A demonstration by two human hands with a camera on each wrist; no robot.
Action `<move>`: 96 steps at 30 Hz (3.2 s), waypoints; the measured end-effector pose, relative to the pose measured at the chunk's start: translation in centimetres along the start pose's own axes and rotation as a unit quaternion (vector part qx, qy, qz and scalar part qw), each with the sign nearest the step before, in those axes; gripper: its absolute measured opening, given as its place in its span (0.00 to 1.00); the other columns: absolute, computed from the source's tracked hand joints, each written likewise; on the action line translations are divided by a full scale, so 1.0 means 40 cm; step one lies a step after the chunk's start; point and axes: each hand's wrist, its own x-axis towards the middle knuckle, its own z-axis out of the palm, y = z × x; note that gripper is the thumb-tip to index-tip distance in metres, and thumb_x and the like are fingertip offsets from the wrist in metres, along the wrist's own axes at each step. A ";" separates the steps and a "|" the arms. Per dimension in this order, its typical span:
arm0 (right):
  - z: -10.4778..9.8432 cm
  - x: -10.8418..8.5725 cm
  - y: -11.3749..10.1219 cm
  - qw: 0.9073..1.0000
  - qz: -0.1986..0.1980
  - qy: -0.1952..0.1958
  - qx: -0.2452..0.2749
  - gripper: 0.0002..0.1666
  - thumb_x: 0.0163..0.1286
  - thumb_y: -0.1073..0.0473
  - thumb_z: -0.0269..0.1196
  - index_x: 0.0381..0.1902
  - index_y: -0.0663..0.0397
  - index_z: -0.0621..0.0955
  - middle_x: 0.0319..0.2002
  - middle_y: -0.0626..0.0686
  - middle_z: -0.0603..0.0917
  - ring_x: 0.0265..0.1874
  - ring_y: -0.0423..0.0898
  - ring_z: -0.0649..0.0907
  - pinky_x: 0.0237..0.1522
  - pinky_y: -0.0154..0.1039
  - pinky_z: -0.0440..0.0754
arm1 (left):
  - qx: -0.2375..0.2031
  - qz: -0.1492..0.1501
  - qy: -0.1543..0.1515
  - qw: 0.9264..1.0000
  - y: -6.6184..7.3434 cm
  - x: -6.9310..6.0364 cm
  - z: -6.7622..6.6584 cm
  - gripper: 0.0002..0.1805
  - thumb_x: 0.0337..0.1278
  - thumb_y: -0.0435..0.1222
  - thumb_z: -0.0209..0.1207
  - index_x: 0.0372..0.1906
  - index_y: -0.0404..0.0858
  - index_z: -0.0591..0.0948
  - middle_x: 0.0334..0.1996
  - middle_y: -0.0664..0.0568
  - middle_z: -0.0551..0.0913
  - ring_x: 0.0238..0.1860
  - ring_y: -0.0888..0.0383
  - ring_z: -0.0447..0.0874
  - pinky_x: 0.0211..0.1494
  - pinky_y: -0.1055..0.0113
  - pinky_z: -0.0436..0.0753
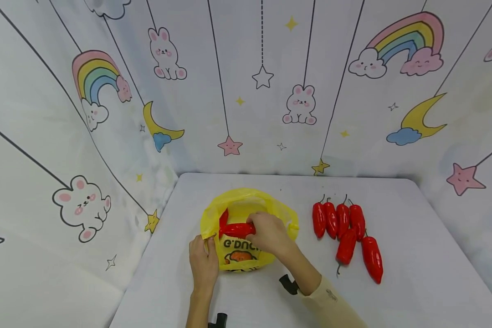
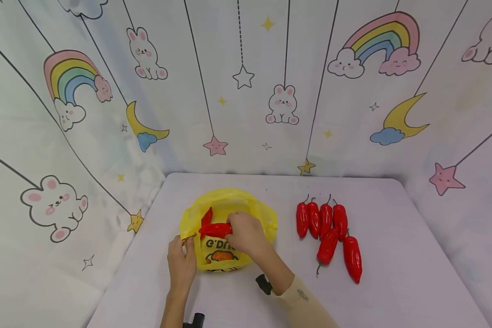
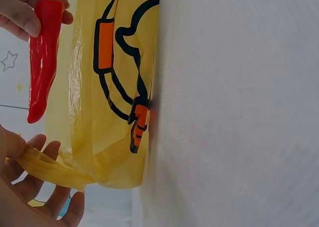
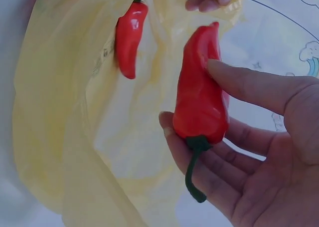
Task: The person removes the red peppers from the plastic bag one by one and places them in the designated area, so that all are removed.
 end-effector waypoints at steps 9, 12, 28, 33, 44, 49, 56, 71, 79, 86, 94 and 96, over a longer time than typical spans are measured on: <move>-0.015 -0.022 0.002 0.998 0.020 0.049 0.044 0.23 0.60 0.55 0.79 0.51 0.54 0.86 0.42 0.49 0.86 0.35 0.45 0.81 0.40 0.43 0.83 | 0.005 0.000 0.000 1.000 0.003 0.001 0.000 0.06 0.74 0.30 0.58 0.49 0.33 0.82 0.41 0.46 0.83 0.47 0.48 0.76 0.49 0.57 0.72; -0.020 -0.027 0.004 0.996 0.023 0.070 0.057 0.24 0.61 0.54 0.79 0.52 0.55 0.85 0.44 0.51 0.87 0.36 0.45 0.82 0.40 0.43 0.84 | 0.005 0.003 0.001 1.000 0.004 0.002 0.000 0.05 0.74 0.30 0.59 0.48 0.33 0.82 0.40 0.46 0.83 0.45 0.48 0.75 0.48 0.58 0.71; -0.044 -0.054 0.007 0.976 0.069 0.124 0.167 0.26 0.63 0.54 0.77 0.54 0.57 0.81 0.45 0.52 0.84 0.38 0.47 0.81 0.35 0.41 0.87 | -0.012 0.007 -0.008 1.000 0.007 0.000 0.003 0.05 0.76 0.30 0.58 0.48 0.33 0.82 0.41 0.48 0.83 0.48 0.51 0.75 0.49 0.62 0.70; -0.045 -0.060 0.017 0.968 0.085 0.141 0.190 0.26 0.61 0.53 0.76 0.53 0.56 0.80 0.43 0.51 0.83 0.35 0.47 0.82 0.32 0.39 0.86 | -0.012 0.003 -0.008 1.000 0.009 0.000 0.004 0.05 0.76 0.30 0.57 0.48 0.34 0.82 0.41 0.48 0.83 0.48 0.51 0.75 0.49 0.61 0.70; -0.062 -0.076 0.028 0.962 0.085 0.175 0.193 0.28 0.60 0.51 0.79 0.52 0.54 0.80 0.42 0.51 0.84 0.35 0.46 0.82 0.32 0.39 0.86 | -0.013 -0.003 -0.012 1.000 0.011 -0.001 0.006 0.06 0.76 0.32 0.58 0.49 0.34 0.82 0.40 0.49 0.83 0.49 0.51 0.75 0.50 0.59 0.71; -0.076 -0.087 0.035 0.963 0.090 0.183 0.175 0.28 0.59 0.50 0.80 0.51 0.54 0.80 0.41 0.50 0.85 0.37 0.47 0.83 0.34 0.41 0.87 | -0.010 0.000 -0.010 1.000 0.013 -0.001 0.006 0.05 0.76 0.31 0.58 0.48 0.34 0.81 0.39 0.49 0.82 0.48 0.51 0.75 0.49 0.59 0.71; -0.098 -0.104 0.060 0.959 0.131 0.171 0.183 0.30 0.58 0.48 0.80 0.51 0.54 0.79 0.41 0.52 0.85 0.38 0.49 0.82 0.34 0.41 0.87 | -0.006 0.003 -0.009 1.000 0.015 -0.001 0.006 0.05 0.75 0.31 0.58 0.48 0.33 0.81 0.40 0.47 0.83 0.46 0.50 0.75 0.49 0.59 0.71; -0.115 -0.134 0.125 0.944 0.198 0.179 0.196 0.35 0.60 0.46 0.77 0.60 0.53 0.77 0.49 0.56 0.85 0.45 0.54 0.84 0.37 0.47 0.89 | -0.004 0.003 -0.010 1.000 0.015 -0.002 0.009 0.05 0.74 0.29 0.58 0.48 0.33 0.81 0.38 0.48 0.81 0.44 0.53 0.73 0.46 0.61 0.70; -0.130 -0.163 0.161 0.935 0.220 0.193 0.200 0.35 0.62 0.45 0.76 0.60 0.55 0.77 0.49 0.58 0.85 0.45 0.55 0.84 0.38 0.47 0.88 | -0.002 0.005 -0.014 1.000 0.019 -0.003 0.011 0.06 0.74 0.29 0.58 0.49 0.33 0.82 0.38 0.48 0.81 0.45 0.52 0.74 0.47 0.60 0.70; -0.122 -0.182 0.202 0.931 0.226 0.219 0.187 0.37 0.64 0.40 0.74 0.60 0.57 0.77 0.49 0.59 0.86 0.44 0.56 0.85 0.38 0.49 0.88 | 0.002 0.011 -0.012 1.000 0.020 -0.002 0.011 0.05 0.74 0.29 0.58 0.47 0.32 0.81 0.36 0.49 0.79 0.43 0.52 0.73 0.45 0.62 0.69; -0.108 -0.204 0.254 0.924 0.254 0.230 0.169 0.39 0.62 0.40 0.75 0.61 0.57 0.76 0.51 0.61 0.84 0.45 0.57 0.84 0.40 0.51 0.88 | 0.001 0.011 -0.014 1.000 0.017 -0.003 0.012 0.05 0.74 0.29 0.58 0.48 0.32 0.81 0.36 0.49 0.80 0.44 0.52 0.73 0.46 0.61 0.69; -0.101 -0.207 0.265 0.923 0.259 0.231 0.167 0.39 0.62 0.40 0.75 0.60 0.58 0.77 0.51 0.61 0.84 0.46 0.57 0.83 0.40 0.51 0.88 | 0.001 0.010 -0.016 1.000 0.016 -0.003 0.013 0.05 0.74 0.29 0.58 0.48 0.33 0.81 0.36 0.49 0.80 0.44 0.52 0.73 0.46 0.61 0.69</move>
